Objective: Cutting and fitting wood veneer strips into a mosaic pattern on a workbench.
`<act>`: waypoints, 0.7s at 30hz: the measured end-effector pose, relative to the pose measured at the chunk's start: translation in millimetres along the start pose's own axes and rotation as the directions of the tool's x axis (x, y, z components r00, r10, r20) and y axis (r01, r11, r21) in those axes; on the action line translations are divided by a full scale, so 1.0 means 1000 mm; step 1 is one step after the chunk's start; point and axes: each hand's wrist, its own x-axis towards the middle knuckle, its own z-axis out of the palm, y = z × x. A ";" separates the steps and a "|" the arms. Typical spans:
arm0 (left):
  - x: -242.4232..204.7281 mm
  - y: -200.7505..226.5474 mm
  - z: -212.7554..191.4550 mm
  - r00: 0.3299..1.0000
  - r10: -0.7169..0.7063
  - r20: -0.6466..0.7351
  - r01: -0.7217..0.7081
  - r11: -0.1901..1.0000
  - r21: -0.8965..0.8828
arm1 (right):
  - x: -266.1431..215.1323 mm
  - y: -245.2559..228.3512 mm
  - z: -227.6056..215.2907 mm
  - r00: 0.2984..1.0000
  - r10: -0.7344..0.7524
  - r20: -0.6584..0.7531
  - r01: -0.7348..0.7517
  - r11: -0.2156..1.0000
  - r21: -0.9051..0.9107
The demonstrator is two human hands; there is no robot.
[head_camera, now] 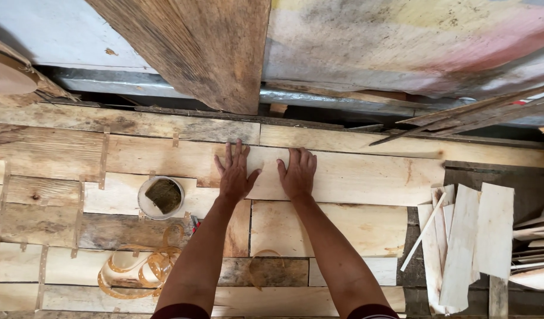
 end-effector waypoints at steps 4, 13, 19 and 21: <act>0.003 0.014 -0.024 0.995 -0.066 0.070 0.068 0.997 -0.034 | 0.000 0.001 0.003 0.999 -0.037 -0.017 0.037 0.999 0.007; -0.026 -0.027 0.010 0.995 -0.053 -0.082 0.042 0.991 -0.127 | 0.000 0.004 0.004 0.996 -0.081 -0.047 0.083 0.996 0.025; -0.045 0.005 -0.056 0.976 0.002 0.216 0.012 0.998 -0.065 | -0.004 0.012 0.002 0.994 -0.105 -0.023 0.106 0.992 0.063; -0.050 -0.004 -0.048 0.972 0.045 0.230 -0.039 0.999 -0.027 | -0.006 0.013 0.000 0.996 -0.088 0.029 0.086 0.995 0.046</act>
